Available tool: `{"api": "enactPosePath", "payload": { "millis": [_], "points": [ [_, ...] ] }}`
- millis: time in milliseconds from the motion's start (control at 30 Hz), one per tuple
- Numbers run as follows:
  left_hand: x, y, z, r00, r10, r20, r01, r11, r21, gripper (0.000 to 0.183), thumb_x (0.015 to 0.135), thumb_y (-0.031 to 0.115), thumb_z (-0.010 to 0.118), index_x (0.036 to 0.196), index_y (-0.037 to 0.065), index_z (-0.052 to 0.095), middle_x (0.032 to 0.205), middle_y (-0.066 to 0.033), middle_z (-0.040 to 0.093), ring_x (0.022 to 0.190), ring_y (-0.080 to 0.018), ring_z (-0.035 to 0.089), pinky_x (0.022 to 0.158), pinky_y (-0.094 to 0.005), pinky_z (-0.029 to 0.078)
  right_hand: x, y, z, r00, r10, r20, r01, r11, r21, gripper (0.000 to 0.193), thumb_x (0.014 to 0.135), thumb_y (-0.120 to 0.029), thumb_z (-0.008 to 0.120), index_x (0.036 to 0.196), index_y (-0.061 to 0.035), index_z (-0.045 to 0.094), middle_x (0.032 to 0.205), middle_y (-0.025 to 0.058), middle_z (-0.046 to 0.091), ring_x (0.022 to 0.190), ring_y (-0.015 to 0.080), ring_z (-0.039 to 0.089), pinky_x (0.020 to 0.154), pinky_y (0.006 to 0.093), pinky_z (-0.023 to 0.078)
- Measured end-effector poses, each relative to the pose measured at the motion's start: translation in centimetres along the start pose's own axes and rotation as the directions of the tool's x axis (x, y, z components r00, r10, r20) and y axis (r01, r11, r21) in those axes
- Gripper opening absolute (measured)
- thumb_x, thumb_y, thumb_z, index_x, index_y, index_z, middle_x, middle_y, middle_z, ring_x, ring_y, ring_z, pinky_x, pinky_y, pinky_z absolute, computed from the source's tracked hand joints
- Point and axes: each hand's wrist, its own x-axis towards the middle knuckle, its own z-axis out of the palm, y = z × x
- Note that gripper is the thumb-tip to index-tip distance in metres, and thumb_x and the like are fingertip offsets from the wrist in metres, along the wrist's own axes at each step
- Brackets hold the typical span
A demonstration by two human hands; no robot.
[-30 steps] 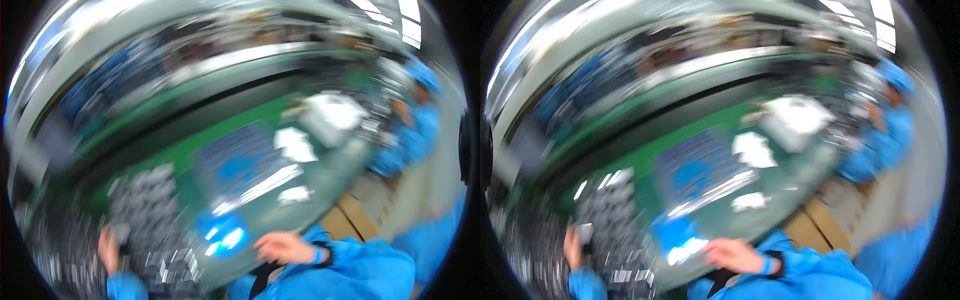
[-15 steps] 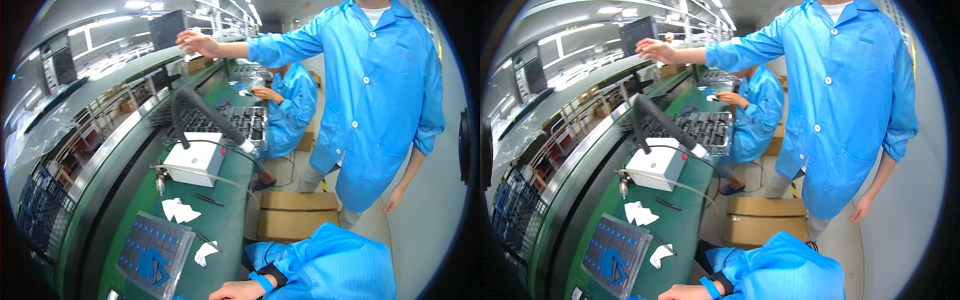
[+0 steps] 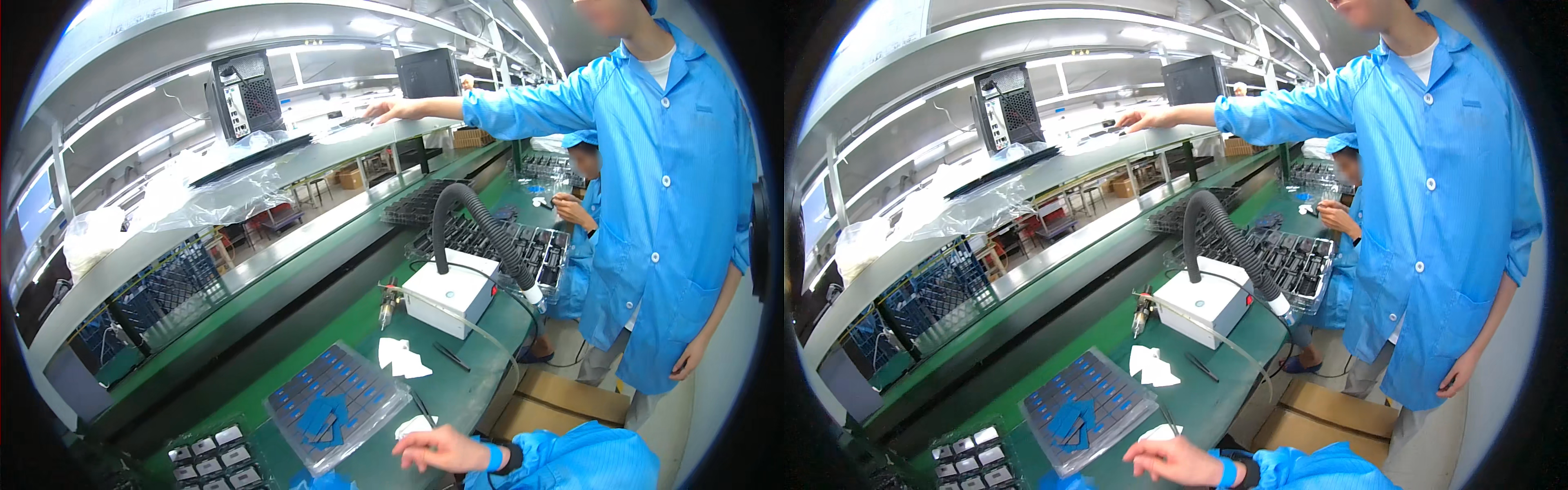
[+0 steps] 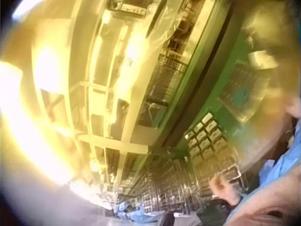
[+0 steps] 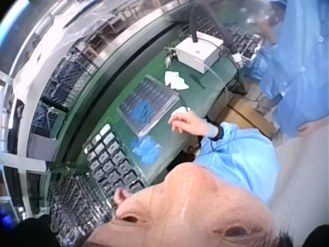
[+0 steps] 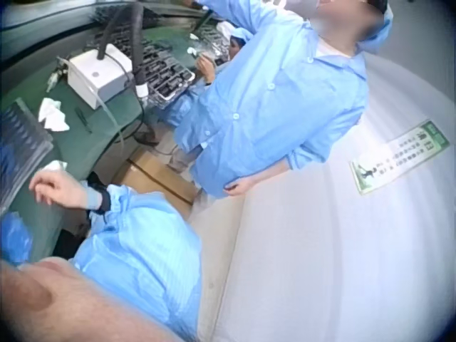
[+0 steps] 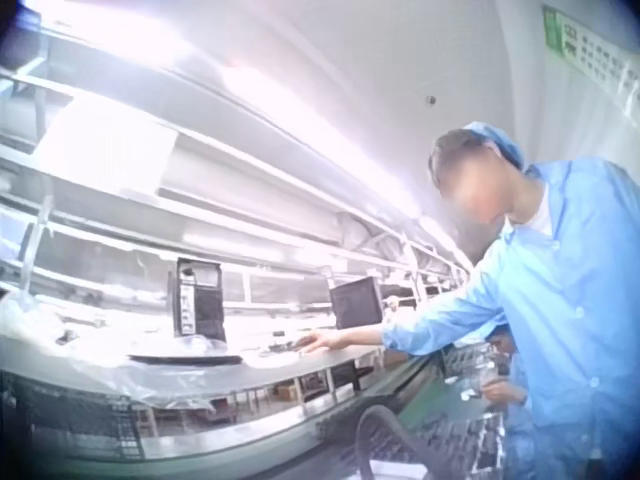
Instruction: Manually assembling and inspecting small plastic electronic device housings on a factory production line.
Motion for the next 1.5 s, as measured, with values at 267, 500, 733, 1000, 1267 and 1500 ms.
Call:
{"api": "enactPosePath", "payload": {
  "millis": [267,500,733,1000,1267,1500],
  "points": [
    [-9.1,4.9,13.8,0.762,0.003,0.647,0.347,0.842,-0.413,0.027,0.084,-0.001,0.061,0.111,0.002,0.056,0.088,-0.0065,0.061,0.073,-0.0126,0.058,0.071,-0.0240,0.048,-2.3,-4.0,-5.1,0.940,-0.126,-0.317,0.193,0.962,0.192,0.023,0.094,-0.008,0.051,0.114,0.0014,0.055,0.085,0.0063,0.065,0.068,0.0069,0.056,0.063,0.0214,0.047],
    [-8.4,4.3,17.8,0.651,0.031,0.759,0.412,0.825,-0.387,0.019,0.087,0.004,0.061,0.107,0.002,0.058,0.087,-0.0043,0.061,0.074,-0.0102,0.057,0.070,-0.0223,0.047,-7.7,-5.7,-11.2,0.609,-0.322,-0.725,0.418,0.907,-0.051,0.032,0.093,-0.012,0.053,0.121,-0.0018,0.044,0.090,0.0086,0.059,0.066,0.0095,0.054,0.061,0.0232,0.046],
    [-8.2,2.0,19.2,0.600,0.014,0.799,0.403,0.858,-0.318,0.020,0.088,0.005,0.062,0.107,0.003,0.059,0.086,-0.0031,0.060,0.074,-0.0095,0.056,0.070,-0.0220,0.046,-8.7,-12.4,-17.4,0.302,-0.588,-0.751,0.418,0.789,-0.450,0.035,0.088,-0.009,0.060,0.119,-0.0020,0.046,0.094,0.0047,0.055,0.073,0.0078,0.053,0.064,0.0219,0.045],
    [-8.2,0.1,19.6,0.621,0.058,0.782,0.344,0.876,-0.338,0.020,0.088,0.005,0.060,0.108,0.002,0.059,0.085,-0.0017,0.059,0.074,-0.0088,0.054,0.069,-0.0209,0.044,-5.2,-20.2,-20.8,0.002,-0.832,-0.554,0.374,0.515,-0.771,0.057,0.081,-0.012,0.071,0.127,-0.0024,0.039,0.107,0.0081,0.046,0.075,0.0083,0.052,0.064,0.0222,0.045],
    [-8.6,0.5,18.8,0.666,0.008,0.746,0.348,0.881,-0.319,0.020,0.088,0.004,0.060,0.108,0.002,0.059,0.086,-0.0029,0.060,0.074,-0.0093,0.055,0.070,-0.0214,0.044,-6.2,-13.7,-16.7,-0.072,-0.768,-0.637,0.433,0.551,-0.714,0.030,0.092,-0.017,0.056,0.117,-0.0032,0.047,0.083,0.0027,0.052,0.072,0.0097,0.051,0.069,0.0251,0.044],
    [-9.0,2.5,18.6,0.570,0.023,0.821,0.400,0.866,-0.301,0.019,0.089,0.005,0.059,0.108,0.002,0.058,0.087,-0.0030,0.060,0.074,-0.0092,0.054,0.069,-0.0216,0.045,-8.6,-11.9,-15.8,0.669,-0.332,-0.665,0.548,0.825,0.139,0.034,0.096,-0.035,0.050,0.109,-0.0039,0.054,0.094,0.0041,0.061,0.084,0.0148,0.058,0.075,0.0294,0.047]
  ]
}}
